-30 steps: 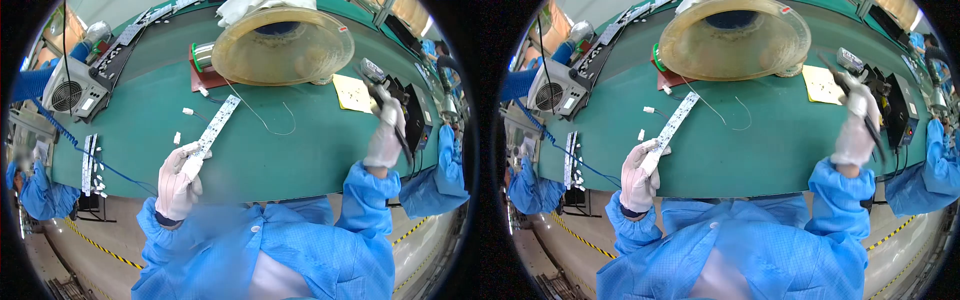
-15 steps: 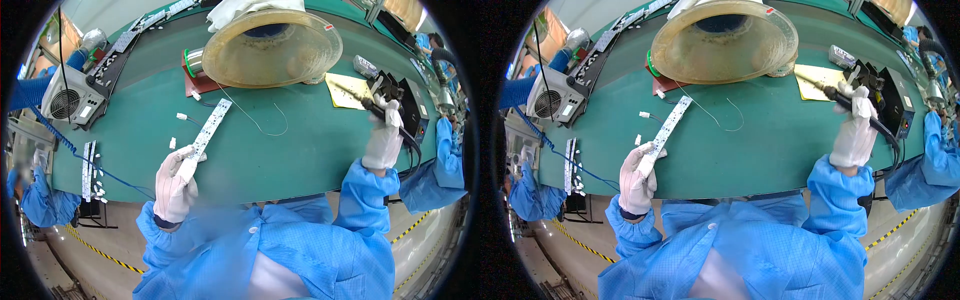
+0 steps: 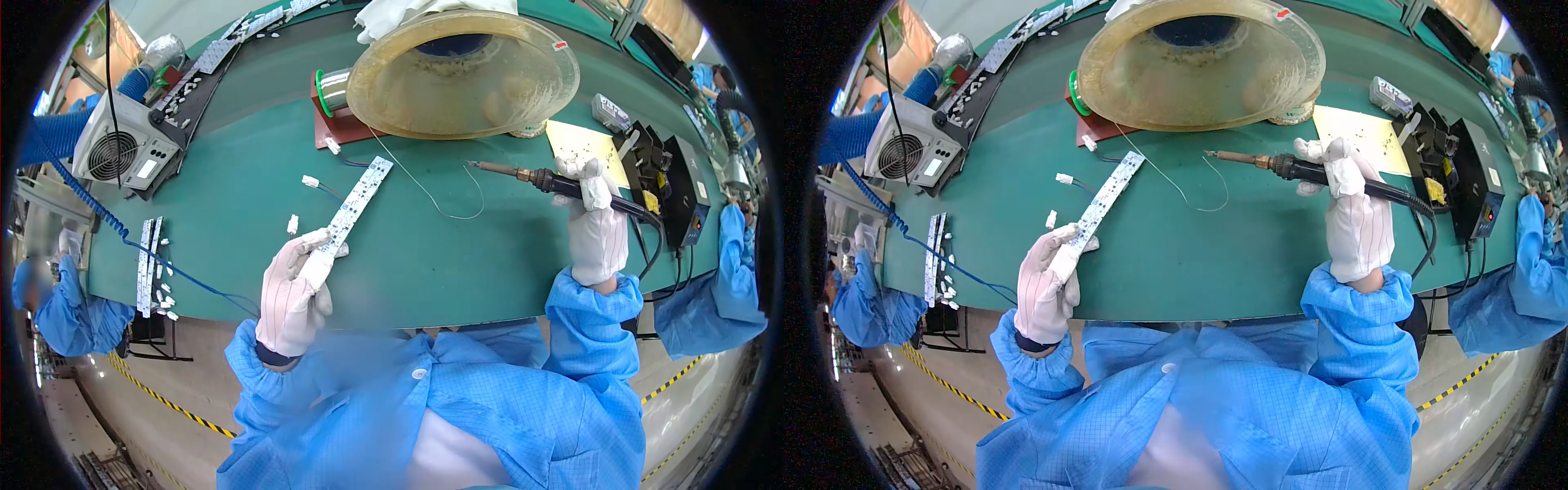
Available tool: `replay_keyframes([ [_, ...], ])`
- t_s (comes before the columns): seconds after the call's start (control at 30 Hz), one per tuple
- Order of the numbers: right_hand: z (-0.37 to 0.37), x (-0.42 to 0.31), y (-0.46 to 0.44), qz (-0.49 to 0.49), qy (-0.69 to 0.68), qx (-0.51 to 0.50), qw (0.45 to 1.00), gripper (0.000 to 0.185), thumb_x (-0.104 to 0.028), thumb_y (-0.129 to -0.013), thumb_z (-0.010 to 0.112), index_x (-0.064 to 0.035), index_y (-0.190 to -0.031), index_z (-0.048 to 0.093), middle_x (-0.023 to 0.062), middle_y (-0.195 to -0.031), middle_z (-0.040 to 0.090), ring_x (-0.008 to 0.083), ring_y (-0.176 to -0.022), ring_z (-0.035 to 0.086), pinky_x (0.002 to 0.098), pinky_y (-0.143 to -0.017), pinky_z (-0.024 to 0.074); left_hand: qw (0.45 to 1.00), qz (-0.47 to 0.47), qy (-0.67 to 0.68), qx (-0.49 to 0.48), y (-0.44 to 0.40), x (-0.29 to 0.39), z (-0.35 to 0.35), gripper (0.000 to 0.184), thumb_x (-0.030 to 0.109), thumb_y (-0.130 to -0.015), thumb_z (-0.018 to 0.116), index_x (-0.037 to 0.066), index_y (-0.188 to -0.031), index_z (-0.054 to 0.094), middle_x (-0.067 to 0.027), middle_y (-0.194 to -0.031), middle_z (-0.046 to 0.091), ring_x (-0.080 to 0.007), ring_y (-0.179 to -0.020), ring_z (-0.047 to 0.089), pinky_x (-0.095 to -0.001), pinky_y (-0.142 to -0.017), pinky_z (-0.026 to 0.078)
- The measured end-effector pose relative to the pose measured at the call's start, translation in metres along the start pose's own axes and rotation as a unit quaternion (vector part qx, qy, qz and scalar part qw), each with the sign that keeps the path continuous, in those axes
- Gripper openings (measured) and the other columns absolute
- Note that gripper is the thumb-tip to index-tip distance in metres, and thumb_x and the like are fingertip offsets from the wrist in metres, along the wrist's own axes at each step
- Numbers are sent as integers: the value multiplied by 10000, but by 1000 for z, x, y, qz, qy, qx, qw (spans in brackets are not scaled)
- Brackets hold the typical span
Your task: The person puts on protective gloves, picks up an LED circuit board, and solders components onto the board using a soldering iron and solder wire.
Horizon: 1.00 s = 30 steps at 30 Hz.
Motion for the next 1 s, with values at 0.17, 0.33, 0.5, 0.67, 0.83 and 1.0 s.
replay_keyframes([
  [0.17,-1,-1,-4,76,-47,5,996,252,-125,-934,544,-28,-1162,587,102,-867,632,158,-688,605,285,-670,479,1000,26,-12,-14,0,2,-2,546,349,-859,522,-69,-1205,465,-144,-1014,646,-38,-438,409,-175,-403,316],
  [0.33,9,19,1,221,-232,17,947,396,-322,-971,499,41,-1071,621,79,-852,622,110,-676,539,250,-674,428,999,2,-37,-9,0,3,0,421,256,-886,490,-38,-1187,495,-103,-967,660,-58,-430,436,-200,-398,340],
  [0.5,4,14,1,117,-127,-21,985,328,-77,-884,568,-48,-1211,564,119,-895,652,215,-713,626,303,-677,487,999,44,-12,-26,1,7,1,415,247,-885,485,-45,-1179,495,-106,-950,665,-47,-421,427,-200,-399,339],
  [0.67,1,8,3,137,-167,23,976,285,-129,-872,532,-55,-1143,584,111,-926,665,214,-726,617,293,-660,483,999,15,36,-27,-2,-3,-3,621,390,-841,565,-84,-1224,443,-158,-1019,643,-6,-463,394,-137,-422,302],
  [0.83,14,-9,20,190,-262,53,945,348,-336,-916,581,2,-982,634,115,-966,641,159,-755,600,244,-595,466,998,30,45,-38,-3,0,-7,550,329,-854,544,-69,-1223,455,-154,-1027,641,-7,-471,399,-136,-434,303],
  [1.0,57,-48,29,213,-366,-49,904,330,-295,-918,579,28,-917,651,140,-955,645,210,-805,627,285,-641,515,997,38,51,-40,-1,-1,-8,482,268,-868,522,-54,-1222,467,-149,-1035,640,-7,-480,404,-135,-447,303],
])
Point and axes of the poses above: each hand's wrist, its own y-axis away from the middle knuckle, its own z-axis out of the palm, x = y × z, the point moved 10 cm from there along -y, towards the middle knuckle
